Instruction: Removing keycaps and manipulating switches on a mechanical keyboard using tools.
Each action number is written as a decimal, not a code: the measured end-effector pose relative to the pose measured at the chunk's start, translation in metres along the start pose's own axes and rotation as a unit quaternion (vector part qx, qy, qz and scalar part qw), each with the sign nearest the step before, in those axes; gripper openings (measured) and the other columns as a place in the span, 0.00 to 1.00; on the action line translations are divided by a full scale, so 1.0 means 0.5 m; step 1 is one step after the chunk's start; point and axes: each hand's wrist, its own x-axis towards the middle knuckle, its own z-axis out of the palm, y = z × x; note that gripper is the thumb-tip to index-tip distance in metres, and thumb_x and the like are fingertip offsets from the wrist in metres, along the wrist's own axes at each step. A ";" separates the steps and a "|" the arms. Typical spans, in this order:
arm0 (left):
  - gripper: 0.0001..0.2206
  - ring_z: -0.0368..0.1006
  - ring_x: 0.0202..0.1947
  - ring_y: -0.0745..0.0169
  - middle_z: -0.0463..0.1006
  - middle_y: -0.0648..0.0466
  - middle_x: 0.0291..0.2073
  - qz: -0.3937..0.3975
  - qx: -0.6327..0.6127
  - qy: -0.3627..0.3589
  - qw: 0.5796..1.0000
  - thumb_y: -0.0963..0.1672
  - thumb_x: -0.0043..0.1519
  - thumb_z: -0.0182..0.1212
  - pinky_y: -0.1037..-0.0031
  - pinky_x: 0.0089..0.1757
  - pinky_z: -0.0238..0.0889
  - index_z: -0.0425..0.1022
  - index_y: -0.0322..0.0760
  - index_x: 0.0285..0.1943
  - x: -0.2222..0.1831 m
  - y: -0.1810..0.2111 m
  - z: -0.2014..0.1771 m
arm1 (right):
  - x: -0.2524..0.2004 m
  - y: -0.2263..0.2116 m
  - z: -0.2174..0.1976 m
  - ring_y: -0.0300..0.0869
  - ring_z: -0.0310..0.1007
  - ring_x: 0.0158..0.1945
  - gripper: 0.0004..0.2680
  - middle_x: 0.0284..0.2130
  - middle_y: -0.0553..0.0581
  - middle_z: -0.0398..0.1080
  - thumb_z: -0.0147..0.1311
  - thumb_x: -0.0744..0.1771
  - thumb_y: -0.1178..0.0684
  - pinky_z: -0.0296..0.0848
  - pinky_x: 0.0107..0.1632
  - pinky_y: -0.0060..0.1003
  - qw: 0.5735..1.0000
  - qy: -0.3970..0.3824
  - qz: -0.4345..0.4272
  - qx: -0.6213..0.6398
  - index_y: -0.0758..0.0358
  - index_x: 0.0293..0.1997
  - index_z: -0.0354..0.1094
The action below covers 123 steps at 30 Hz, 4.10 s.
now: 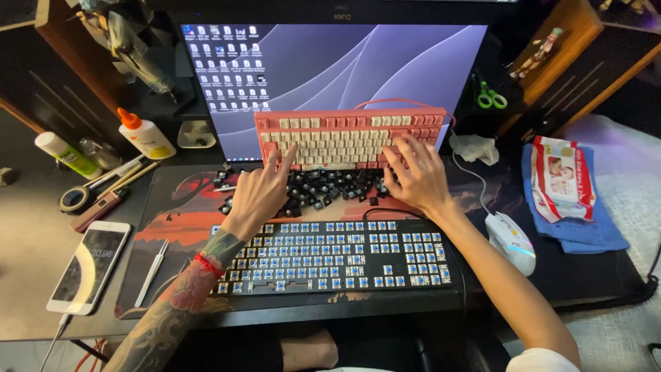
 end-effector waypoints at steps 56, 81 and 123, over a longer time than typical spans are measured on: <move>0.37 0.83 0.20 0.54 0.78 0.43 0.67 0.010 0.007 -0.003 1.000 0.37 0.67 0.61 0.65 0.25 0.69 0.70 0.47 0.91 -0.022 0.017 0.002 | 0.104 -0.067 -0.014 0.48 0.58 0.63 0.19 0.61 0.48 0.59 0.34 0.81 0.28 0.66 0.59 0.47 0.968 -0.223 -0.102 0.045 0.25 0.80 0.71; 0.35 0.80 0.22 0.60 0.75 0.39 0.67 0.019 0.043 -0.011 0.999 0.38 0.70 0.63 0.68 0.26 0.69 0.72 0.55 0.90 0.014 0.057 0.023 | 0.115 -0.086 -0.042 0.50 0.63 0.62 0.18 0.60 0.49 0.61 0.34 0.82 0.29 0.72 0.62 0.50 0.963 -0.253 -0.078 0.053 0.29 0.77 0.71; 0.04 0.72 0.61 0.51 0.79 0.63 0.55 -0.161 -0.273 -0.030 0.948 0.50 0.68 0.81 0.61 0.57 0.69 0.91 0.55 0.46 -0.426 0.110 -0.225 | 0.208 -0.444 -0.296 0.55 0.93 0.42 0.05 0.38 0.63 0.86 0.56 0.79 0.55 0.93 0.47 0.50 0.684 -0.190 0.206 0.673 0.64 0.59 0.73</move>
